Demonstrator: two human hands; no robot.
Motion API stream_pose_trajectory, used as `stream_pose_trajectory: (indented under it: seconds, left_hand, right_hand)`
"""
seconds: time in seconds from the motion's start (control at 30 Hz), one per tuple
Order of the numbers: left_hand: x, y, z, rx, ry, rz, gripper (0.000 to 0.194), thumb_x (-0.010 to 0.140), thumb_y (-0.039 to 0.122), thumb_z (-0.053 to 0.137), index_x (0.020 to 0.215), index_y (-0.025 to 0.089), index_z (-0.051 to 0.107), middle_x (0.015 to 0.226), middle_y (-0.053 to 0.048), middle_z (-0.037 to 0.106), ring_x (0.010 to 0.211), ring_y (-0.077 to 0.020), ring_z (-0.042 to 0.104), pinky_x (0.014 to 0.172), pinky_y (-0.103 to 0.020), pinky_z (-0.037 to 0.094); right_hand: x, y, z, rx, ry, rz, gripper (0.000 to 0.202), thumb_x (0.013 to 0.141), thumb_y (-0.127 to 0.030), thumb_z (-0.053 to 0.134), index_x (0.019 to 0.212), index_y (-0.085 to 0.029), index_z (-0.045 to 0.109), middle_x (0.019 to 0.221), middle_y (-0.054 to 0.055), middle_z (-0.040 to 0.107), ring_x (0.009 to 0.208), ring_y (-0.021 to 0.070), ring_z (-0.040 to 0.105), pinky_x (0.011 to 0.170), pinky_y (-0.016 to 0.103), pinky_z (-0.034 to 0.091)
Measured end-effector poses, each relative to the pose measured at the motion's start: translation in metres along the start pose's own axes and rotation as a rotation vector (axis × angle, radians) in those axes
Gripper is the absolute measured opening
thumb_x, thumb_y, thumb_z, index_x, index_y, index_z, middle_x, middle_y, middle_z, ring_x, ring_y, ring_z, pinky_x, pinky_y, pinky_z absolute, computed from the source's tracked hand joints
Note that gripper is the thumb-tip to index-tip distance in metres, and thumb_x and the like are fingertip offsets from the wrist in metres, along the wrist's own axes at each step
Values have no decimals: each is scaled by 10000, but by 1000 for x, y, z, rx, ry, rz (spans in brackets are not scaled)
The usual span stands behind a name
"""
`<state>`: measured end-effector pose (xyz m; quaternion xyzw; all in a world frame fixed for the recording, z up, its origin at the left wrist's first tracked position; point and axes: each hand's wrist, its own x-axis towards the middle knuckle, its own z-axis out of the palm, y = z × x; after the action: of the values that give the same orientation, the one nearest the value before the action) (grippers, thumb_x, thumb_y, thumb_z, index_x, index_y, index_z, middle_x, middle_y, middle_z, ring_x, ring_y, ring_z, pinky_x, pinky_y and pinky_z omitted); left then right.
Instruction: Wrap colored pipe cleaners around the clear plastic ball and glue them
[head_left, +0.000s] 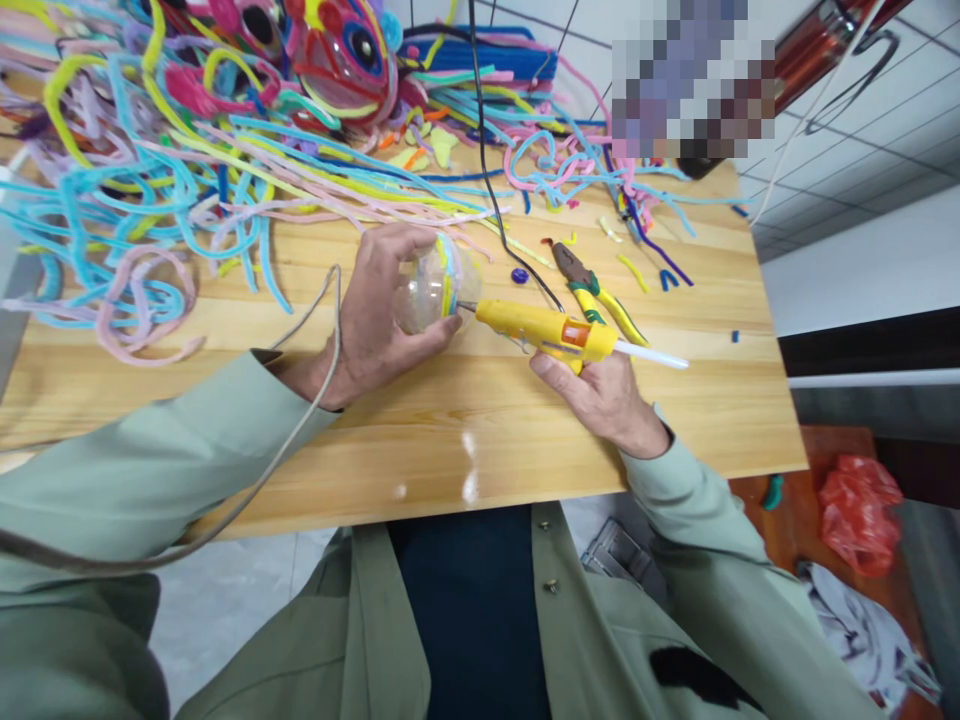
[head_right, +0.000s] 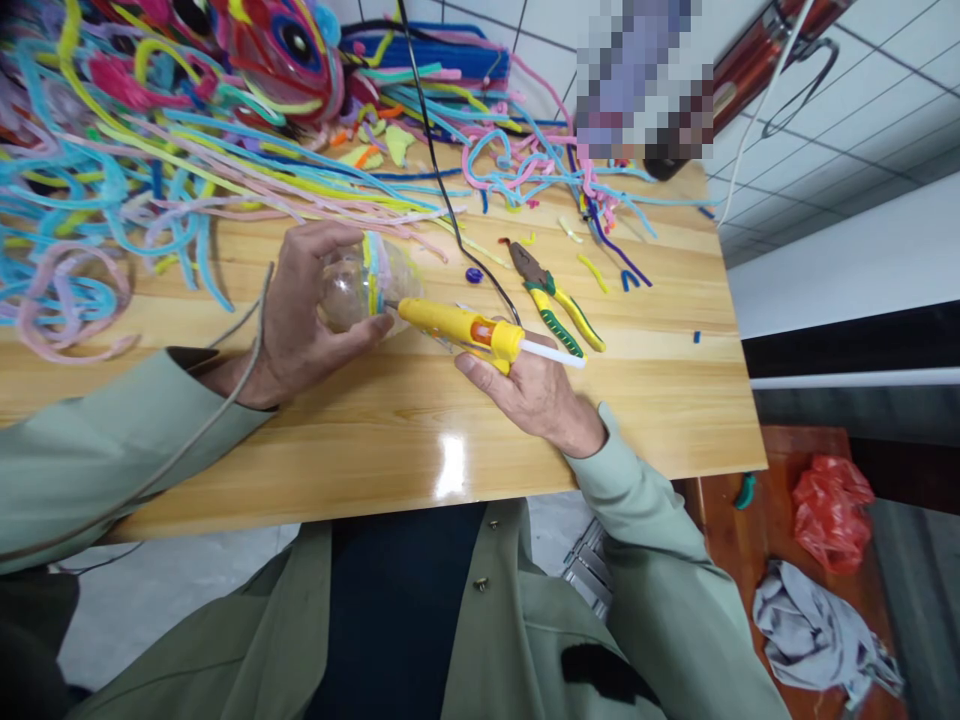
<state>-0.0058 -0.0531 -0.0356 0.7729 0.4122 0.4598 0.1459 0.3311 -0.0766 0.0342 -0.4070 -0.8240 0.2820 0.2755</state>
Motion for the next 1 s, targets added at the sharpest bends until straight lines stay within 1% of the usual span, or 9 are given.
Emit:
stream_pose_trajectory:
  seconds: [0.1,0.23,0.33,0.47,0.6,0.7,0.77,0.87,1.0]
  left_hand:
    - [-1,2,0,2,11,-14,844,1054,825,815,1715,465,432,1704,-82,606,1615,-453,590,1298,-829,554]
    - [1,11,-1,-1,39,-75,771,1034,807,840,1645,456,525,1665,-111,659,1594,-452,629,1317,-795,571]
    - [3,14,-2,-27,52,-58,759,1022,780,876,1625,453,551,1649,-109,668,1586,-459,650,1329,-793,561]
    - [3,14,-3,17,54,-12,728,1079,725,835,1661,411,530,1632,-129,665,1568,-449,666,1288,-759,612]
    - [2,16,-3,43,37,-54,732,1096,767,800,1640,371,511,1666,-122,646,1595,-451,638,1302,-763,610]
    - [2,17,-4,65,21,-54,729,1107,761,797,1648,373,500,1665,-114,649,1581,-445,645,1277,-751,630]
    - [3,16,-4,79,28,-6,783,1085,779,826,1661,368,489,1648,-115,656,1545,-440,668,1250,-745,647]
    - [3,16,-4,86,39,17,783,1095,777,812,1678,374,478,1648,-122,658,1539,-438,670,1242,-738,648]
    - [2,17,-5,67,12,-12,729,1137,726,765,1704,395,451,1680,-117,631,1581,-447,636,1288,-746,611]
  right_hand:
    - [0,1,0,-5,-2,-12,472,1162,-710,674,1295,-304,876,1192,93,931,1285,389,883,1200,622,750]
    - [-1,2,0,-9,4,-9,467,1161,-703,681,1305,-304,878,1219,93,934,1281,382,882,1214,612,742]
    - [-1,2,1,-19,15,-14,478,1161,-707,680,1294,-294,880,1205,95,934,1200,364,895,1182,591,756]
    - [0,3,1,-46,36,-31,499,1166,-715,670,1264,-277,886,1151,94,931,1089,341,897,1117,570,776]
    - [0,4,1,-60,45,-42,510,1166,-725,668,1269,-277,891,1141,96,932,1094,349,898,1103,561,777]
    - [0,4,1,-65,43,-49,502,1171,-709,670,1268,-272,896,1140,104,933,1106,362,902,1122,578,768]
    - [1,3,1,-48,35,-57,491,1178,-696,668,1276,-272,894,1162,104,939,1107,358,909,1112,568,771]
    - [2,1,1,-37,41,-71,505,1184,-707,654,1266,-267,889,1194,101,949,1086,339,918,1042,525,791]
    - [3,-1,0,-77,57,-81,542,1183,-729,640,1206,-251,895,1129,106,950,1028,330,917,974,504,802]
